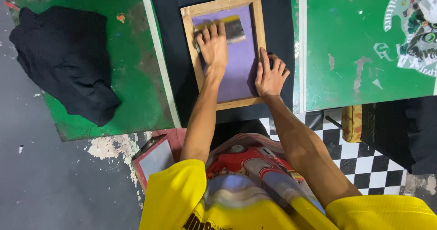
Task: The person unfolds a black t-shirt and smooths it flat on a green workbench. They then place a wooden screen printing frame over the shirt and use a squeegee to press purple ink through the screen onto the fabric.
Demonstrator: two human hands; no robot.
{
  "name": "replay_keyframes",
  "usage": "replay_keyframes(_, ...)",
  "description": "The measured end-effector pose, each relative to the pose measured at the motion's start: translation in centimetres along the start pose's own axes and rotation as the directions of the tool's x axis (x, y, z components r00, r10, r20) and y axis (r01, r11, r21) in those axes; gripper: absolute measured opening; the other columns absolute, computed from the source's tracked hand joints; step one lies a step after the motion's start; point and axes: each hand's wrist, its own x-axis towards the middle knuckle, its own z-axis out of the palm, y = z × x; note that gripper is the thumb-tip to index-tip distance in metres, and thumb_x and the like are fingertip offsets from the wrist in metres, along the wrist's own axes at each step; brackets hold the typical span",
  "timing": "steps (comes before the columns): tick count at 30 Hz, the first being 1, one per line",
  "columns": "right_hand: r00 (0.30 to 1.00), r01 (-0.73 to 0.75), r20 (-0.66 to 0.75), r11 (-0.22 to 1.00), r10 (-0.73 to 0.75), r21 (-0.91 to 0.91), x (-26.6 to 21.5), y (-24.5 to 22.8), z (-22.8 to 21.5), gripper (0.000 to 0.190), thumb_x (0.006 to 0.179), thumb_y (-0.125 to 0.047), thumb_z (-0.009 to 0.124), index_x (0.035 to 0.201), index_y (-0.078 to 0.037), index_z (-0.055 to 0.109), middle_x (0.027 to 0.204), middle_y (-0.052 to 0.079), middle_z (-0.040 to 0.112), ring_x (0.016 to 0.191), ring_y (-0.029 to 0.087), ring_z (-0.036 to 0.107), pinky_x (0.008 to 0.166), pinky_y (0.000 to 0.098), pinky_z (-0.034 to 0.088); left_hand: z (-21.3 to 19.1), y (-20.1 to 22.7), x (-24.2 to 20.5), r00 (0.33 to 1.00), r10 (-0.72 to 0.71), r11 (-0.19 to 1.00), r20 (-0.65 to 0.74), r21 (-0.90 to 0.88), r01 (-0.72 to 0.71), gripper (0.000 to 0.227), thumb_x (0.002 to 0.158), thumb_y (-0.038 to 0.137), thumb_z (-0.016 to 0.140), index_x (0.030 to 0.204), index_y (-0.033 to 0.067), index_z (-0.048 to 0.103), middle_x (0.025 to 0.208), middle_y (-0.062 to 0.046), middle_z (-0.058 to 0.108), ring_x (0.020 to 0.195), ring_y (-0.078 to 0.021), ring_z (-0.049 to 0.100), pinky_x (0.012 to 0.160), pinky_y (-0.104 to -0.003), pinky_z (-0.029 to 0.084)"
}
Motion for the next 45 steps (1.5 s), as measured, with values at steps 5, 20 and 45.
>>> replay_keyframes(5, 0.999, -0.017, 0.030, 1.000, 0.017, 0.005, 0.0, 0.2, -0.1, 0.048, 0.112, -0.040, 0.032, 0.159, -0.036, 0.038, 0.125, 0.003, 0.045, 0.120, 0.027, 0.044, 0.089, 0.0455, 0.033, -7.3, -0.7, -10.5, 0.949, 0.126, 0.990, -0.289, -0.028, -0.140, 0.026, 0.098, 0.010, 0.067, 0.124, 0.0163, 0.066, 0.115, -0.007, 0.065, 0.117, -0.0258, 0.059, 0.099, -0.040, 0.045)
replay_keyframes(20, 1.000, 0.012, -0.025, 0.998, -0.013, -0.057, 0.2, 0.5, 0.4, 0.047, 0.110, -0.040, 0.036, 0.156, -0.034, 0.045, 0.124, 0.003, 0.049, 0.117, 0.029, 0.049, 0.086, 0.0451, 0.037, -1.0, 0.0, -6.7, 0.894, 0.092, 0.994, 0.439, -0.100, -0.054, 0.089, 0.067, 0.030, 0.090, 0.147, 0.0290, 0.050, 0.139, -0.006, 0.061, 0.133, -0.0349, 0.052, 0.106, -0.064, 0.032)
replay_keyframes(45, 0.994, 0.003, -0.108, 0.995, -0.014, -0.101, 0.0, 0.5, 0.8, 0.047, 0.110, -0.041, 0.036, 0.156, -0.039, 0.044, 0.123, 0.002, 0.050, 0.116, 0.026, 0.051, 0.085, 0.0426, 0.038, -11.8, -2.3, -5.0, 0.787, 0.152, 0.938, 0.599, -0.337, 0.076, 0.119, 0.081, 0.011, 0.081, 0.167, 0.0278, 0.000, 0.174, -0.007, 0.000, 0.160, -0.0337, -0.007, 0.118, -0.074, 0.014)
